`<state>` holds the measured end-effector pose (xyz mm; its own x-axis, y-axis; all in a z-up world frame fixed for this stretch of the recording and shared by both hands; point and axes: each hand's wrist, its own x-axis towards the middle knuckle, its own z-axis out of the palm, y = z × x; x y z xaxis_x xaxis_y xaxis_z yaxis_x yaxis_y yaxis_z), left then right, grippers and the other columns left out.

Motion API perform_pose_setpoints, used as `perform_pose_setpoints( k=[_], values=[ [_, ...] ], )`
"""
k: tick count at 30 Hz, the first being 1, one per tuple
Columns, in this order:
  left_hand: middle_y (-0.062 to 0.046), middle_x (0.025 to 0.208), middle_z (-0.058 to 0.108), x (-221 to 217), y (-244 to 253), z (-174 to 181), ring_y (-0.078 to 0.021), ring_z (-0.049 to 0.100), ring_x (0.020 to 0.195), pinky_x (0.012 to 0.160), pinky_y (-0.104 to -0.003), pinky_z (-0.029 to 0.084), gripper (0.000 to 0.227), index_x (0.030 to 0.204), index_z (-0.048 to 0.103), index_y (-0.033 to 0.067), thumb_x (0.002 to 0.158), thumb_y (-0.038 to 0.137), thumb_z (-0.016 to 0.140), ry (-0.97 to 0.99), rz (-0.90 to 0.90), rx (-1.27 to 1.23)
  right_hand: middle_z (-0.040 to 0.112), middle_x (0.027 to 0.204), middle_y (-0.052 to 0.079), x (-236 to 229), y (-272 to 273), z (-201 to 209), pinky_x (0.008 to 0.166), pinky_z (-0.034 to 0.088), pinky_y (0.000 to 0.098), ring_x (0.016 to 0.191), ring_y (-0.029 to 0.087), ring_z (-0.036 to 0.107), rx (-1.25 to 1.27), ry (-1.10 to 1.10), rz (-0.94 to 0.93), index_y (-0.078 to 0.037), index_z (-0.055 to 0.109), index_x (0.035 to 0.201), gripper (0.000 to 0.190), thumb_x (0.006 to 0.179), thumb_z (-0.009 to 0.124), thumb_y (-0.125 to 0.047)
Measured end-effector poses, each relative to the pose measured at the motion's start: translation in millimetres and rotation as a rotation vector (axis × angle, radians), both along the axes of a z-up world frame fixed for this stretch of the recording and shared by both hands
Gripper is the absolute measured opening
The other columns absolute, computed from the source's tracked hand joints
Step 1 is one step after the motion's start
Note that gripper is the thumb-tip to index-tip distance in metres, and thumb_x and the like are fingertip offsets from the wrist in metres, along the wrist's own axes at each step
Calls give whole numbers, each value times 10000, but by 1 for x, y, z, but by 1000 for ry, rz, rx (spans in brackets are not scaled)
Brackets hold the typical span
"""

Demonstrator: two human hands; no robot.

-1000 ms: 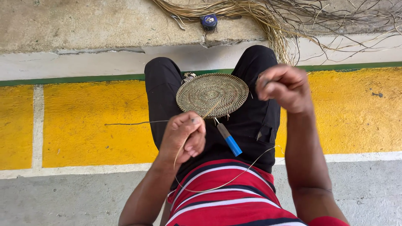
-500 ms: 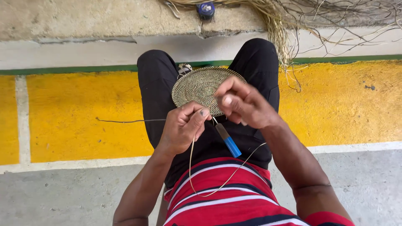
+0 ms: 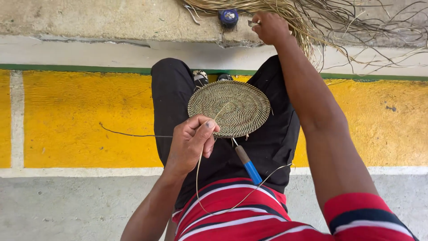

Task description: The person is weaving a small basket using straw-like materials.

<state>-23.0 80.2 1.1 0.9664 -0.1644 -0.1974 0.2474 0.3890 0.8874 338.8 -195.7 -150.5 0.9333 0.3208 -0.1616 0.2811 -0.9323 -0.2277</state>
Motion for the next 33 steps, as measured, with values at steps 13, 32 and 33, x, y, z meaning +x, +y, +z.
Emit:
perform_pose_setpoints(
  k=[13,32,33],
  values=[
    [-7,614,574,12,-3,10,-78,535,516,478,-249,435,235,999,688,7,1052,221,608,-140,25,323,691,975,78,-82,30,114,783,546,363,843,186,663,481,163,-21,-68,649,1077,208,1099,553,-252],
    [-46,1086,673,-11,-8,-21,-250,602,1067,979,-423,443,304,1154,689,110,920,285,772,-831,196,1140,507,842,21,-272,-236,132,709,533,288,734,118,558,1885,141,-201,-79,551,1013,342,1269,386,-236],
    [-37,1108,661,-13,-14,-31,-245,583,1091,1011,-436,409,317,1148,693,116,896,288,781,-866,136,1198,532,872,34,-281,-232,134,733,556,313,758,131,580,1806,60,-184,-75,564,1041,338,1276,400,-254]
  ],
)
